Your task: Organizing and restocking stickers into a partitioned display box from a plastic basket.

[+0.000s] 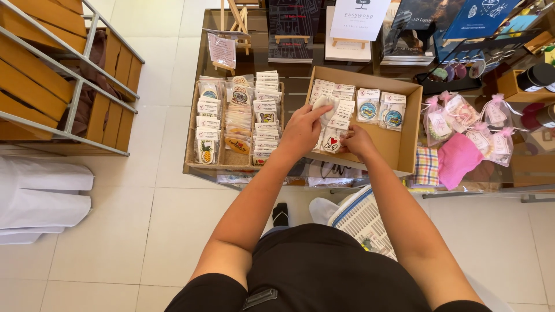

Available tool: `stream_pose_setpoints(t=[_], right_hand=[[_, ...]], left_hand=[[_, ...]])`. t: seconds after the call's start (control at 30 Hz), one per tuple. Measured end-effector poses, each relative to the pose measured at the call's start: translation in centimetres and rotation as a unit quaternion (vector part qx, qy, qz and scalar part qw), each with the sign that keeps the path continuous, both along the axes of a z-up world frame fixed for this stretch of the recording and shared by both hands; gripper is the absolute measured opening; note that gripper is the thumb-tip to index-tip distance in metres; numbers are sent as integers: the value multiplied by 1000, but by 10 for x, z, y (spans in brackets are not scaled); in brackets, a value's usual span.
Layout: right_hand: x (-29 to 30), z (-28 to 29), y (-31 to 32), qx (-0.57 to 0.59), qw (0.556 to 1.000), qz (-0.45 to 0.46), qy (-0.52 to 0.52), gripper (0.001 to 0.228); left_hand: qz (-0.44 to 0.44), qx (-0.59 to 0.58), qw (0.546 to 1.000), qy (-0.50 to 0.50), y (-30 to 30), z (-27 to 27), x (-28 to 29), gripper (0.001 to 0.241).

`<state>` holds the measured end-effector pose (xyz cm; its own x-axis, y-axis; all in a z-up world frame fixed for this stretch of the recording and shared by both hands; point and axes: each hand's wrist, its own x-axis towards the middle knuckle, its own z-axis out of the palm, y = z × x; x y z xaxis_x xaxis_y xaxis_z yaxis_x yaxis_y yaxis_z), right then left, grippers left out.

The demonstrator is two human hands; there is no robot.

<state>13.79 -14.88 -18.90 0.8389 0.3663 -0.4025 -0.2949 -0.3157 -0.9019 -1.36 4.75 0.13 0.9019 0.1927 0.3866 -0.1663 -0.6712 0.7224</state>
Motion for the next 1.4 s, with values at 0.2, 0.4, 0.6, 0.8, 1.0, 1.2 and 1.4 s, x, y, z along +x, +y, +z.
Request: stream_pose_setpoints(t=[0.2,0.4,0.6,0.8,1.0,1.2,1.4], right_hand=[[-2,2,-7,-37,997,-3,-61,62],[-13,39,-28,-19,995,13,-102,53],[-42,108,-53,79,993,-13,-87,40],[-65,131,-79,258,959,-103,-48,26],[-115,150,-104,296,946,-126,-40,21],[-176,118,-131,275,950,-144,-20,25],[-247,92,-146,247,955,-164,-11,26]], left_hand=[[5,-8,1000,-2,-7,2,-7,46],[17,-23,999,-31,-30,25,-18,46],[43,-50,995,-71,-67,38,-36,45],[92,-115,988,-49,-88,18,-67,44],[109,-163,980,-43,-101,28,-95,43],[44,-207,975,-71,-118,24,-115,42],[-13,-263,963,-49,-129,-2,-183,40]])
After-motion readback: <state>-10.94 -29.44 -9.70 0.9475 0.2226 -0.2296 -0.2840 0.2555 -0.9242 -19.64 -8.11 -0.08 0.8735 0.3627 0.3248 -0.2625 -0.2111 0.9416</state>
